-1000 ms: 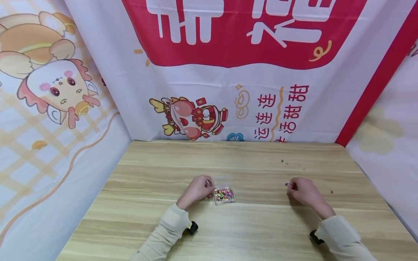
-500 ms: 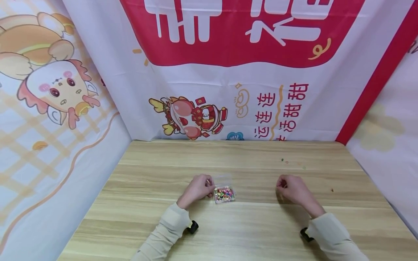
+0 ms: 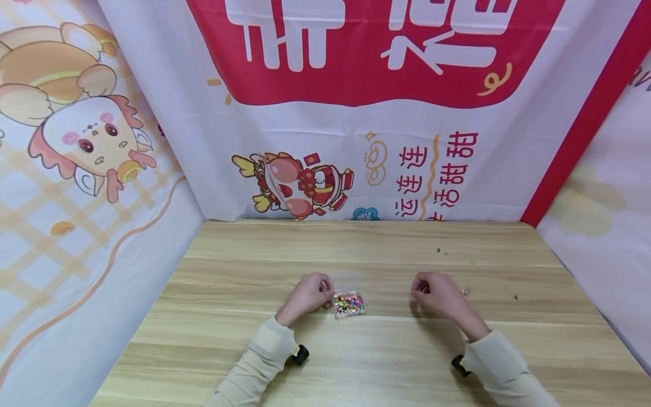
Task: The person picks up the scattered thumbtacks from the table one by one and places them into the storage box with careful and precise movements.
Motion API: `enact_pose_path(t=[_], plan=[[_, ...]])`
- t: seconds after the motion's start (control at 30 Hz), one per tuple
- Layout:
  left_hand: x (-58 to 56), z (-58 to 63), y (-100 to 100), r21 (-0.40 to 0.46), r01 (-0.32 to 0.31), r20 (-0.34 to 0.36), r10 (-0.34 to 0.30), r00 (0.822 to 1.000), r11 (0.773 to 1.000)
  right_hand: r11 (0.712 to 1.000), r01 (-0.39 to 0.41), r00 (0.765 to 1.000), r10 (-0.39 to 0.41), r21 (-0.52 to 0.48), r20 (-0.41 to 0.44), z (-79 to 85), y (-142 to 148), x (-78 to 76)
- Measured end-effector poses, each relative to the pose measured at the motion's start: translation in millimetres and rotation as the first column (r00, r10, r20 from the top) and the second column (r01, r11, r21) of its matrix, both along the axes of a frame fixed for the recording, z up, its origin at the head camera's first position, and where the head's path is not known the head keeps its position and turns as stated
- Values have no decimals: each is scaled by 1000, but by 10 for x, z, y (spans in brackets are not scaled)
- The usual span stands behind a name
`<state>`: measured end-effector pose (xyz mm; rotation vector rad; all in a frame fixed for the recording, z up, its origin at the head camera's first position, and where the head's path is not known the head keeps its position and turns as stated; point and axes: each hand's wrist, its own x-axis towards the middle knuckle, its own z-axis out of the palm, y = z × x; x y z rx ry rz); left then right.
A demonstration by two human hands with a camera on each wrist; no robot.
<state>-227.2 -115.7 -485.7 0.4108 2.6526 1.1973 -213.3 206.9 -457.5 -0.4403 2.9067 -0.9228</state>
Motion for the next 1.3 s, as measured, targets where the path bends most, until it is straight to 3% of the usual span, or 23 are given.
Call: enact_pose_path(t=[0.37,0.73,1.3], plan=[[2,-16,-3,11,-9,10,9,1000,1000,998,-43,999,41,-54,-30,4,-230,26],[7,-35,-11,7,-6,-2,6,1000,1000,995,-73,997,74,-68,-2,4,-446,22],[27,-14,-12,-2,-8,-16,8,1000,1000,975,-186,983,184,-123,-24,-37,-832,35]])
